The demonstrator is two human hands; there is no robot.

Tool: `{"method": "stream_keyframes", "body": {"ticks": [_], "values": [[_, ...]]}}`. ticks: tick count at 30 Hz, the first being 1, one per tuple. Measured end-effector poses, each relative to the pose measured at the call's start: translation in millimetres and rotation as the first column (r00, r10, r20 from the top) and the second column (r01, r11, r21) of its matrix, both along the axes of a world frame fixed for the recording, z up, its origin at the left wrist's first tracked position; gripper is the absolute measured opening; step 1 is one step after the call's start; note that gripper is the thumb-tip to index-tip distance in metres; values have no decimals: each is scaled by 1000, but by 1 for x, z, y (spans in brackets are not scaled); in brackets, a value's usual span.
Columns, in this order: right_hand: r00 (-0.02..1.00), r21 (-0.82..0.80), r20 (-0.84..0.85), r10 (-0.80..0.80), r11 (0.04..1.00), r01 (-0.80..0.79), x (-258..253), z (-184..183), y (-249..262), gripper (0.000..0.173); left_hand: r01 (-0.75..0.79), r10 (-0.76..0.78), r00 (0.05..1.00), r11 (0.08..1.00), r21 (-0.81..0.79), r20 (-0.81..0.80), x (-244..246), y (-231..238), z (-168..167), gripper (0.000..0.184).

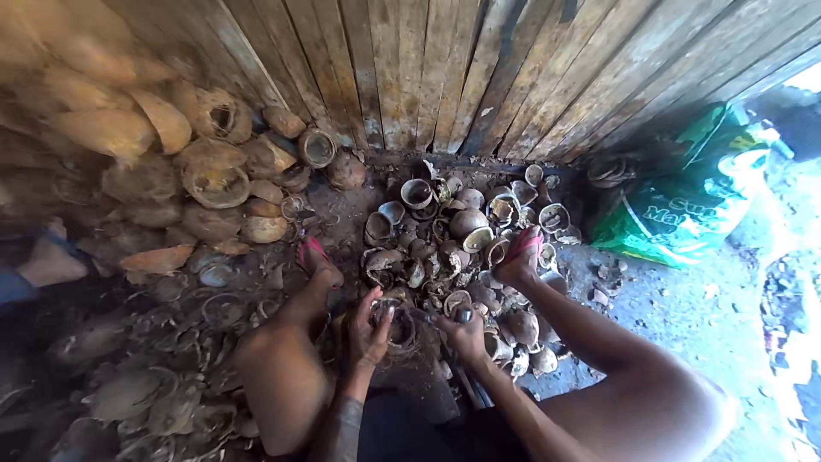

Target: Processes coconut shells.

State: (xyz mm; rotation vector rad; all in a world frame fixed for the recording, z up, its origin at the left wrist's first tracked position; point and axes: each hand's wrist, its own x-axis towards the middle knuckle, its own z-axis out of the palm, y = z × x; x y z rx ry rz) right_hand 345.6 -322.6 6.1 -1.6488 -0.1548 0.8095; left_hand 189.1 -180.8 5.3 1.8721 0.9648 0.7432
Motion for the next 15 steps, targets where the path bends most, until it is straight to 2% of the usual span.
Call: {"method": "stream_keyframes", "body": {"ticks": [3,6,8,10,12,15], "values": [[979,-93,-135,-155,985,143,-26,22,-7,33,143,-159,986,966,-217,-58,1,28,0,59],[991,-68,-87,-103,993,97,-10,1,-8,34,206,-229,971,951,-231,-74,2,36,-4,60],[994,-37,-89,-69,997,65,1,0,-4,36,158,-174,982,967,-201,-68,4,35,-1,61],[991,-62,-103,-80,995,74,-6,9,-7,37,14,-21,999,986,-167,-40,2,26,7,59],[974,-84,-158,-162,985,150,-24,27,-12,34,-144,146,989,985,-96,18,2,14,19,53],[894,-93,-327,-308,951,294,-60,49,-22,27,-141,141,990,990,-22,10,4,-16,30,62]]}}
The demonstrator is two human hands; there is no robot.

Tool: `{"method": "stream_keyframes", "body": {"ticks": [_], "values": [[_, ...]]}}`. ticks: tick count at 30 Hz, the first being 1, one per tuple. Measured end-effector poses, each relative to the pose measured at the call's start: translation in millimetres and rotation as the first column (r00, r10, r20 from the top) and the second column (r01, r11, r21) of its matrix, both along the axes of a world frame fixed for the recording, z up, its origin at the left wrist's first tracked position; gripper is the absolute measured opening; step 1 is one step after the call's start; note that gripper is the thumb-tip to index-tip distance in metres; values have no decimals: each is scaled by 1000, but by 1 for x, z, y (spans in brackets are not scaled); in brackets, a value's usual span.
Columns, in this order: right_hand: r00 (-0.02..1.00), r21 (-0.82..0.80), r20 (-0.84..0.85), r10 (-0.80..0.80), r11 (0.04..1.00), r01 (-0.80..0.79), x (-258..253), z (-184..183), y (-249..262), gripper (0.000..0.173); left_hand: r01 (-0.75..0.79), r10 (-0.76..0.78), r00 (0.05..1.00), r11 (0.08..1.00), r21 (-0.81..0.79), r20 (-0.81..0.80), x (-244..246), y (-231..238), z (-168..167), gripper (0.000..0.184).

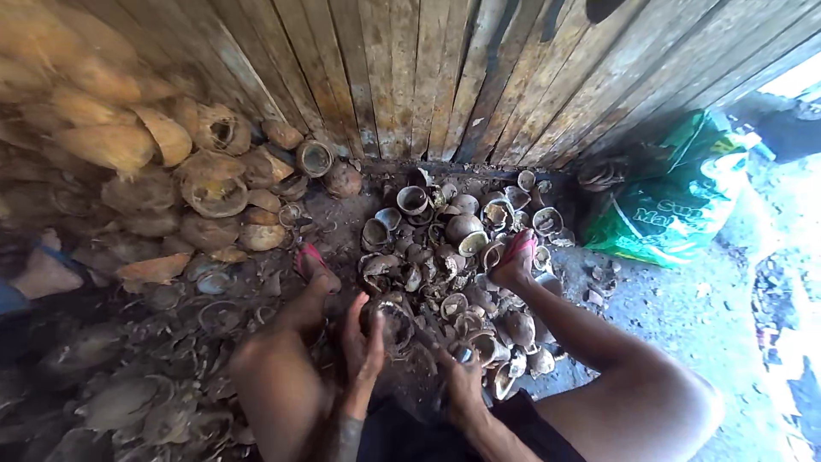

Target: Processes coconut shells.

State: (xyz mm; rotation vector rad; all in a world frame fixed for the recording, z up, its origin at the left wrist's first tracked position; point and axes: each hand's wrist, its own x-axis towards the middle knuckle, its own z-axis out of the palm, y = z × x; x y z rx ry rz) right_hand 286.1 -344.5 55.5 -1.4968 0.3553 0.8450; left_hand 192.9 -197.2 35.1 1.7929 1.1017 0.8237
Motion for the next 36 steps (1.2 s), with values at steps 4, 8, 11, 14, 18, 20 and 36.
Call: {"method": "stream_keyframes", "body": {"ticks": [4,8,11,14,18,20,36], "values": [[997,-62,-9,-78,995,77,-4,-6,7,28,-14,20,999,985,171,-33,12,-14,-28,65],[971,-56,153,181,983,-175,37,-60,0,34,7,0,999,986,168,-37,7,-15,-30,67],[944,-14,193,268,963,-271,59,-57,7,37,17,-12,999,989,145,-35,5,-11,-25,70],[955,-58,168,243,970,-237,39,-21,6,32,84,-84,996,992,92,-10,-4,3,-22,69],[993,-21,64,100,995,-99,7,8,-1,26,220,-222,973,975,-42,-62,-8,21,-27,73],[999,-35,36,14,999,-13,3,9,2,25,253,-257,965,965,-71,-58,-3,23,-28,71],[833,-93,425,354,932,-349,43,-7,1,33,290,-299,952,948,-129,-61,3,29,-25,43]]}}
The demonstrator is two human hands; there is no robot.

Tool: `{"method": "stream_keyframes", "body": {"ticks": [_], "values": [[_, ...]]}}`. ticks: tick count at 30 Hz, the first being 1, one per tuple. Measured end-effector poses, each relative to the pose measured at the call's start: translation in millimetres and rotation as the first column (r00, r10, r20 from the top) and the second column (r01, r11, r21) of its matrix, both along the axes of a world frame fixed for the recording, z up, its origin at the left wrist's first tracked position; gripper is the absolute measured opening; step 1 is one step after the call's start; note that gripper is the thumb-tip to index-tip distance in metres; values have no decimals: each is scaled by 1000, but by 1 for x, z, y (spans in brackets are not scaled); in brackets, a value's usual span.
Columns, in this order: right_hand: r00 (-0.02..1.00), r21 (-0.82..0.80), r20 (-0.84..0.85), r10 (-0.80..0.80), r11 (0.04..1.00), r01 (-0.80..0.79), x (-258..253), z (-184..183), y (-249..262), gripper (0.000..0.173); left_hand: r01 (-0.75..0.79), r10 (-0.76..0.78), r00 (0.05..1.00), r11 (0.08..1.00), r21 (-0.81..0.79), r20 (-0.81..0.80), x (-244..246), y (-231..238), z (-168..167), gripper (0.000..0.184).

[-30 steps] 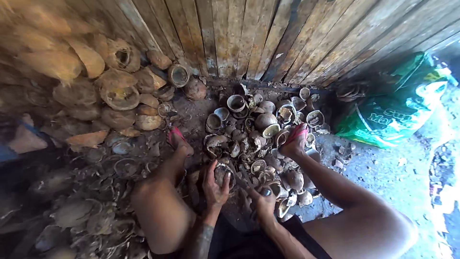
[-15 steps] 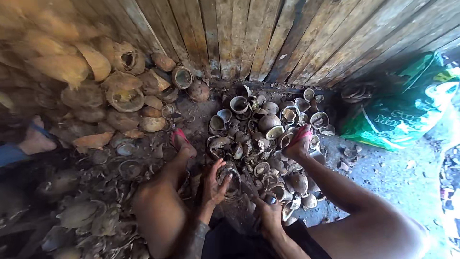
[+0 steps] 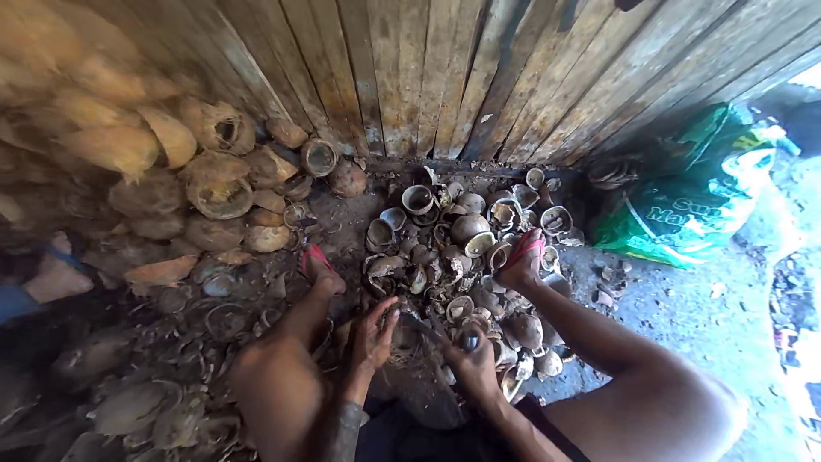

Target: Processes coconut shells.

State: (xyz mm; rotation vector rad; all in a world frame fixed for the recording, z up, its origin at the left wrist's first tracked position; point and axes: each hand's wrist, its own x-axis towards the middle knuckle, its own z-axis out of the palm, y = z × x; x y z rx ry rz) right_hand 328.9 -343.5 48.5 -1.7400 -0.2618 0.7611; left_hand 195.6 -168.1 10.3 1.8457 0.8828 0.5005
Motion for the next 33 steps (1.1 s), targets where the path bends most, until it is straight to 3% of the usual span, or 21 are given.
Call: {"method": "stream_keyframes", "body": {"ticks": [3,7,16,27,33], "values": [[987,-8,-54,-154,988,154,-27,17,-22,30,-43,44,999,997,56,-12,-3,-10,2,40],[959,-10,-156,-238,971,239,-39,29,-20,29,-103,96,993,987,124,64,-6,-22,-2,43],[979,6,-91,-182,983,184,-35,26,-12,28,-140,139,990,983,120,12,-2,-14,-5,48],[970,20,-65,-233,972,235,-39,20,-15,28,-115,119,993,986,124,-28,-2,-14,-6,60],[987,41,-3,-158,987,158,-33,23,-11,25,-123,125,992,985,120,-5,-1,-13,-8,60]]}}
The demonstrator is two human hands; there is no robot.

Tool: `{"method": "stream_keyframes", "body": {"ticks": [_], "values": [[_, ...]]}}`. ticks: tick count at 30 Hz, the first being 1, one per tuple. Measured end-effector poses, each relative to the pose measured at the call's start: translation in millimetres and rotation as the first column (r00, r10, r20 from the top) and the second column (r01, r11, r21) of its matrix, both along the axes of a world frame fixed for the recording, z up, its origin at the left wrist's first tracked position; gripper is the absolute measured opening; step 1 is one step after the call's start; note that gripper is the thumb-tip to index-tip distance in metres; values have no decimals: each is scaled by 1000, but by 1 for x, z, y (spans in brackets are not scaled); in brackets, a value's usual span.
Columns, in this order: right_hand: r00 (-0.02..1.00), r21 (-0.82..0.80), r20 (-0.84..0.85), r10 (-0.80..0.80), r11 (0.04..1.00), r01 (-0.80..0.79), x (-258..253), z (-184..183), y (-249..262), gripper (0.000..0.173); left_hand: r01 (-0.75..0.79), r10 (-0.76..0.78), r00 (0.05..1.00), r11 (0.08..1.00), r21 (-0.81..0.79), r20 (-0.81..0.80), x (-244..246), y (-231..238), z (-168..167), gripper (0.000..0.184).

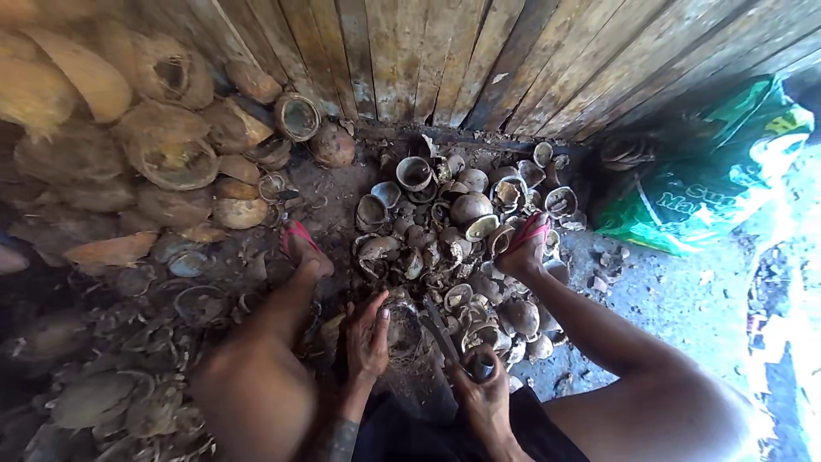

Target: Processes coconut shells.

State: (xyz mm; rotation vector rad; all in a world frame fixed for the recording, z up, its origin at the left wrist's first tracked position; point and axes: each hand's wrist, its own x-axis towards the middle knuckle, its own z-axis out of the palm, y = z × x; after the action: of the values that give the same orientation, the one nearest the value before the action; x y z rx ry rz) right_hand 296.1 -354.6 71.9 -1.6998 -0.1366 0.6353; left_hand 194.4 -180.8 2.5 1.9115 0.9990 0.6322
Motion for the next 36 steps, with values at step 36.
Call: {"method": "stream_keyframes", "body": {"ticks": [36], "values": [[990,8,-133,-48,999,49,34,-91,14,33,-112,113,989,993,-21,93,6,0,1,37]]}}
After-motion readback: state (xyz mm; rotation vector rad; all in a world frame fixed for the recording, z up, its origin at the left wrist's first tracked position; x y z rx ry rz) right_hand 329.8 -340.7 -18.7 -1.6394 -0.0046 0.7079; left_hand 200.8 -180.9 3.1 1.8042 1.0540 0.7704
